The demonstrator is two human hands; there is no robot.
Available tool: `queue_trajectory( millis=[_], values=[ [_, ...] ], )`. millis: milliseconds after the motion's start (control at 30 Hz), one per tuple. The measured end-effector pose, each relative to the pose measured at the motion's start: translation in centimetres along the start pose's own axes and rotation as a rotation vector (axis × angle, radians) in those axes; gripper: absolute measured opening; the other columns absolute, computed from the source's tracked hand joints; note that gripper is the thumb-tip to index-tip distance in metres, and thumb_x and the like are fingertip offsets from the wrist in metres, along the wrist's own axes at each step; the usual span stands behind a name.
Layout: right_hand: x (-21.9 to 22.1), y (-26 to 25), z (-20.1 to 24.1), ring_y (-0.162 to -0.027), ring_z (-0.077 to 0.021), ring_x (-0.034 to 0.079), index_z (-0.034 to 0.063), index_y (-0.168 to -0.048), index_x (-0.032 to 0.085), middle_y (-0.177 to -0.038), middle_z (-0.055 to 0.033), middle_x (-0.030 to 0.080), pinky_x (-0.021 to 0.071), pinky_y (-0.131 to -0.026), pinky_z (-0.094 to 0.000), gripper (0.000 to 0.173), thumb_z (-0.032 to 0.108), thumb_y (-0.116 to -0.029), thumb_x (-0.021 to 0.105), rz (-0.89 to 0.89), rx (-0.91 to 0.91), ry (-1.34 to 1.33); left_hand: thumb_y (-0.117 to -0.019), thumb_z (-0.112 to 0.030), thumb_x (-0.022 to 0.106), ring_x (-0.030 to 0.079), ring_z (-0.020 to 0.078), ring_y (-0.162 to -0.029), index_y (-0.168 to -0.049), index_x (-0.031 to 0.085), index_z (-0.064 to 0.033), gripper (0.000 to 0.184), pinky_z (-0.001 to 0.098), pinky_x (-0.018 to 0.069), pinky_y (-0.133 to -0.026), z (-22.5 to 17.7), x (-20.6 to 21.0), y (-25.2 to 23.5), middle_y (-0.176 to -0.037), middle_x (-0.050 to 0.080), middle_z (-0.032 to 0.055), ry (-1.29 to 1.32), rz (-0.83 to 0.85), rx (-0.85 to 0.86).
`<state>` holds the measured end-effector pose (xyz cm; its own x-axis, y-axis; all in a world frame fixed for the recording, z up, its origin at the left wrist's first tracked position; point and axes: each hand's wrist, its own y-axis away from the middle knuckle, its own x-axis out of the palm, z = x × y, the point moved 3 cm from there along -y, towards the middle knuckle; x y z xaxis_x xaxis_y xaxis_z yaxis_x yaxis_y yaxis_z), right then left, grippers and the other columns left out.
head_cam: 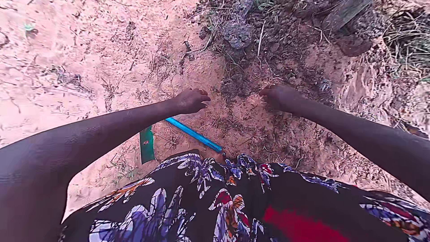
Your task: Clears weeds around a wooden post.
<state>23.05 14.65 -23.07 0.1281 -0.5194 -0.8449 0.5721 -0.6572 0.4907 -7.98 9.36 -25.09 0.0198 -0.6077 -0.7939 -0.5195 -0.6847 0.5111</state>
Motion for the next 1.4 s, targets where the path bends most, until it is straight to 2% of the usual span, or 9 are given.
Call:
queue_trajectory(
  millis=[100, 300, 533, 733, 967, 1067, 1167, 1300, 1400],
  values=[
    [-1.5, -1.4, -0.2, -0.122, -0.0487, 0.061, 0.0035, -0.128, 0.069, -0.126, -0.027, 0.066, 0.0491, -0.099, -0.0641, 0.028, 0.009, -0.1041, 0.057, -0.154, 0.01, -0.048, -0.1046, -0.016, 0.058, 0.057, 0.0446, -0.128, -0.13, 0.067, -0.0012, 0.03, 0.0636, 0.042, -0.104, 2.4, -0.5, -2.7, -0.134, 0.062, 0.0245, 0.129, -0.258, 0.099],
    [-7.2, -7.6, 0.1, -0.14, -0.0528, 0.045, 0.0038, -0.151, 0.048, -0.156, -0.0259, 0.044, 0.0417, -0.108, -0.0677, 0.057, 0.01, -0.0981, 0.068, -0.403, 0.092, -0.054, -0.1043, -0.019, 0.058, 0.051, 0.0454, -0.135, -0.136, 0.063, -0.0029, 0.036, 0.0643, 0.0339, -0.112, 5.3, -0.5, -6.3, -0.143, 0.055, 0.0258, 0.182, -0.571, 0.104],
    [-12.8, -16.5, 2.5, -0.153, -0.0504, 0.024, 0.0197, -0.164, 0.028, -0.168, -0.0235, 0.026, 0.0281, -0.113, -0.0733, 0.098, 0.051, -0.0872, 0.079, -0.334, 0.263, -0.134, -0.1057, -0.026, 0.054, 0.028, 0.0421, -0.153, -0.151, 0.051, -0.0072, 0.049, 0.068, 0.0128, -0.121, 7.2, 2.3, -8.4, -0.161, 0.037, 0.025, 0.178, -0.591, 0.069],
    [-11.7, -20.9, 3.0, -0.15, -0.053, 0.025, 0.0232, -0.162, 0.036, -0.163, -0.0243, 0.035, 0.0316, -0.108, -0.0762, 0.093, 0.038, -0.0831, 0.083, -0.322, 0.456, -0.289, -0.1061, -0.047, 0.039, 0.026, 0.0494, -0.152, -0.154, 0.048, -0.012, 0.06, 0.0735, 0.0109, -0.118, 8.1, 4.6, -9.0, -0.161, 0.037, 0.024, -0.035, -0.575, 0.069],
    [-12.0, -14.6, 1.0, -0.141, -0.0457, 0.046, 0.0145, -0.154, 0.048, -0.146, -0.0222, 0.056, 0.0456, -0.105, -0.0625, 0.07, 0.019, -0.0893, 0.075, -0.57, 0.391, -0.364, -0.1062, -0.051, 0.036, 0.02, 0.0505, -0.153, -0.156, 0.044, -0.0124, 0.064, 0.0741, 0.0061, -0.118, 7.7, 4.3, -9.1, -0.163, 0.032, 0.0253, -0.087, -0.509, 0.046],
    [-11.7, -11.0, -2.7, -0.142, -0.0432, 0.046, 0.0106, -0.149, 0.053, -0.144, -0.0214, 0.059, 0.0373, -0.117, -0.0596, 0.059, 0.007, -0.0923, 0.068, -0.575, 0.366, -0.374, -0.1076, -0.05, 0.038, 0.004, 0.0447, -0.158, -0.162, 0.032, -0.0139, 0.066, 0.0706, -0.0023, -0.12, 7.2, 3.5, -8.9, -0.169, 0.018, 0.0221, -0.101, -0.302, -0.036],
    [-11.7, -7.6, -6.9, -0.133, -0.0434, 0.056, 0.0032, -0.144, 0.055, -0.139, -0.0269, 0.06, 0.0444, -0.108, -0.0619, 0.053, 0.002, -0.0921, 0.065, -0.634, 0.453, -0.482, -0.1087, -0.049, 0.038, -0.006, 0.0396, -0.158, -0.165, 0.022, -0.0157, 0.068, 0.07, -0.0053, -0.12, 6.5, 2.3, -8.5, -0.172, 0.008, 0.0186, -0.126, -0.147, -0.093],
    [-13.7, -2.1, -10.1, -0.143, -0.0467, 0.043, 0.0091, -0.153, 0.048, -0.151, -0.0254, 0.051, 0.0346, -0.113, -0.0649, 0.065, 0.015, -0.0921, 0.07, -0.955, 0.69, -0.124, -0.1081, -0.05, 0.04, -0.004, 0.0376, -0.159, -0.166, 0.02, -0.017, 0.07, 0.0738, -0.005, -0.117, 6.2, 2.4, -8.6, -0.173, 0.008, 0.0149, -0.121, -0.183, -0.129],
    [-11.1, -0.9, -14.7, -0.155, -0.0542, 0.012, 0.0188, -0.166, 0.023, -0.17, -0.0247, 0.021, 0.0132, -0.114, -0.0807, 0.09, 0.06, -0.0955, 0.062, -0.714, 0.744, -0.037, -0.1055, -0.05, 0.048, -0.004, 0.0387, -0.159, -0.166, 0.017, -0.0169, 0.076, 0.0744, -0.0055, -0.117, 6.0, 2.5, -8.2, -0.173, 0.006, 0.0139, -0.101, -0.268, -0.151]
  ],
)
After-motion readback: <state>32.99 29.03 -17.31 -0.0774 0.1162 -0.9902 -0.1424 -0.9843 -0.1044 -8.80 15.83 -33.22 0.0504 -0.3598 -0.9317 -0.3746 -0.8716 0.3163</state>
